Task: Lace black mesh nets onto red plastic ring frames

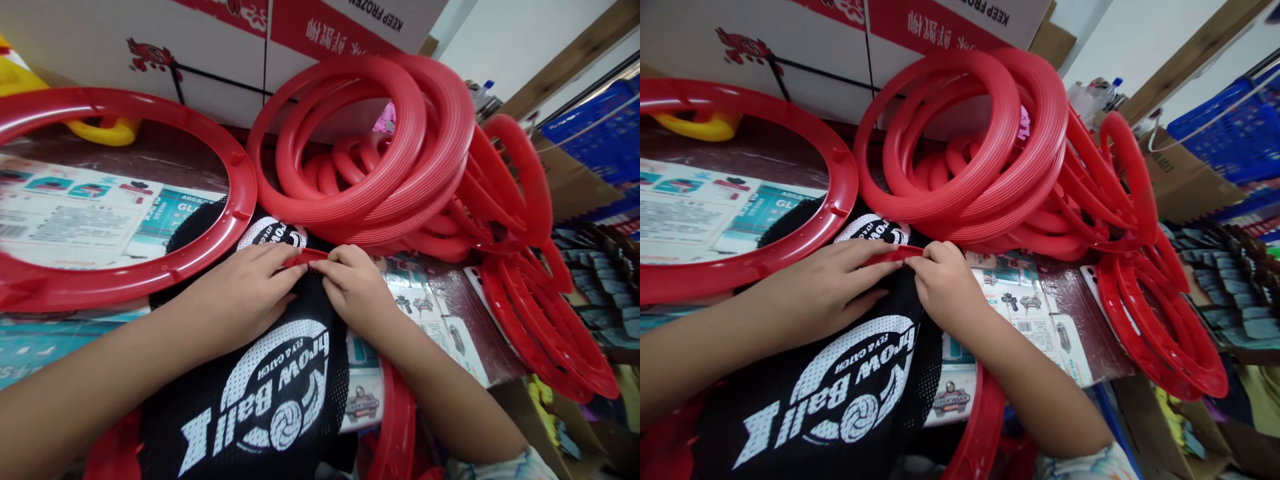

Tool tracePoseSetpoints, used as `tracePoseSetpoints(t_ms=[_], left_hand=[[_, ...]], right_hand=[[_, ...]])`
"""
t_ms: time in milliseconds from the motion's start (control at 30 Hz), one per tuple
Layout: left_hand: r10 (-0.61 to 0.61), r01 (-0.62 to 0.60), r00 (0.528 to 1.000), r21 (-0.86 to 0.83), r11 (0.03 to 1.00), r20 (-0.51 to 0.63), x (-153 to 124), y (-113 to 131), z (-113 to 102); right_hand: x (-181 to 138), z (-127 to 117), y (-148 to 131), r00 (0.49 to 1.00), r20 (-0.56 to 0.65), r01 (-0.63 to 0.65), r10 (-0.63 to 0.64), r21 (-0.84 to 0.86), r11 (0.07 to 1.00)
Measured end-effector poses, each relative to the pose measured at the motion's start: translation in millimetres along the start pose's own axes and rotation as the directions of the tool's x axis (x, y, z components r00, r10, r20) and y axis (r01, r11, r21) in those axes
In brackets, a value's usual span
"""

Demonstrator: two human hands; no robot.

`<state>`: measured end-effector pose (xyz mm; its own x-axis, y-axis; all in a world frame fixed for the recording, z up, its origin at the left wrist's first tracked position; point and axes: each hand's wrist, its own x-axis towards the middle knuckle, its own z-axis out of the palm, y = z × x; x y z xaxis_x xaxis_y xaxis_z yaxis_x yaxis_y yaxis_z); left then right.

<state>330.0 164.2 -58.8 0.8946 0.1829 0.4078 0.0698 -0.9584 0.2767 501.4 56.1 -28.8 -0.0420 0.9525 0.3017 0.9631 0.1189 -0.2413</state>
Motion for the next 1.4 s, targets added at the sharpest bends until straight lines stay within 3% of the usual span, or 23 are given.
tracePoseSetpoints(t_ms=[200,400,533,667,767,1000,1233,1400], left_hand=[[-0.027,0.027,0.999,-0.005,1.000,0.038,-0.9,-1.2,2.4],[-0.067,0.067,0.997,-0.007,0.998,0.027,-0.3,1.2,-6.2],[-0.115,0.116,0.993,-0.019,0.993,0.038,0.7,-0.3,-13.5],[-0.154,0.154,0.986,0.001,0.988,0.071,0.7,-3.4,-16.4],[-0.180,0.176,0.980,0.055,0.983,0.081,1.9,-2.5,-19.9],[-0.208,0.153,0.969,0.334,0.930,0.135,0.6,-1.4,-30.9],[-0.041,0.034,0.999,0.179,0.983,0.033,-4.4,-0.3,-7.6],[-0.065,0.066,0.997,0.016,0.998,-0.030,-2.8,1.7,1.6]], right_hand=[[-0.3,-4.9,-2.3,0.996,0.093,0.010,0.000,-0.110,0.994],[-7.4,-22.2,-19.8,0.996,0.078,0.046,-0.037,-0.114,0.992],[-8.9,-32.7,-32.1,0.964,0.257,-0.063,0.063,-0.007,0.998],[-6.2,-35.3,-36.9,0.917,0.398,-0.060,0.039,0.042,0.997],[-6.7,-32.8,-35.7,0.936,0.351,-0.034,0.013,0.052,0.998],[-6.1,-22.9,-19.8,0.993,0.094,0.057,-0.072,0.158,0.986],[-2.2,-12.9,-4.9,0.999,0.040,0.028,-0.035,0.164,0.986],[-0.6,-9.4,-0.8,0.998,-0.011,0.066,-0.065,0.064,0.996]])
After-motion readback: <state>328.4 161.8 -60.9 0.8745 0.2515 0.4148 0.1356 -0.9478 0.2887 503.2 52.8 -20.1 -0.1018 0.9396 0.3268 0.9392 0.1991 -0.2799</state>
